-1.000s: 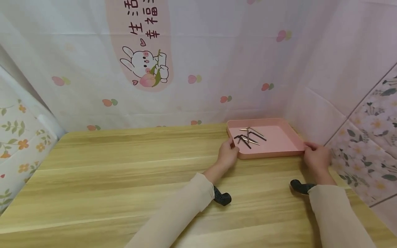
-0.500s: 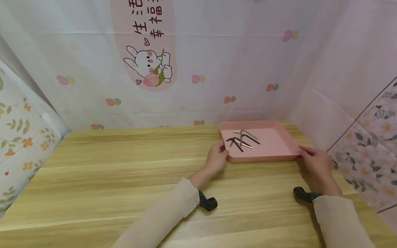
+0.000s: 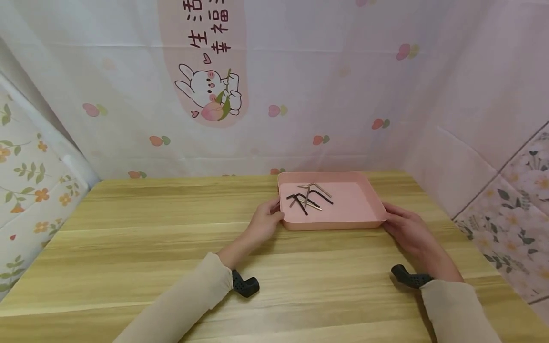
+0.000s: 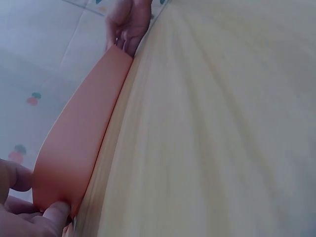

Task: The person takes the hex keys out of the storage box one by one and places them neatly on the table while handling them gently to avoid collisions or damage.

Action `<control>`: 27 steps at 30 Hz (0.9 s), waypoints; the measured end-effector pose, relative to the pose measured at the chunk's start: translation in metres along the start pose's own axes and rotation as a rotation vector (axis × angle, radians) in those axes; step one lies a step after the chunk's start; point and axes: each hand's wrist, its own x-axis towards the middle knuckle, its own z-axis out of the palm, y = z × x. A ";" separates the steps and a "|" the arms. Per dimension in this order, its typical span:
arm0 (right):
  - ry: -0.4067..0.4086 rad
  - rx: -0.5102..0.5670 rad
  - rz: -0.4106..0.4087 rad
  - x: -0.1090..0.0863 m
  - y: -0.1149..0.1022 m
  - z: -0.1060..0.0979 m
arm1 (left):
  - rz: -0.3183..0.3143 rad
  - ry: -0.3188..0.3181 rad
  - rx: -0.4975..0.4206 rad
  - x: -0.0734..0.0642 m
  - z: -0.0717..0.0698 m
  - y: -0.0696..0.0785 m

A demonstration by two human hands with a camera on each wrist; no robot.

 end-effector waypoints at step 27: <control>0.140 -0.285 0.125 0.050 0.037 0.132 | -0.079 0.118 0.058 -0.048 -0.134 -0.009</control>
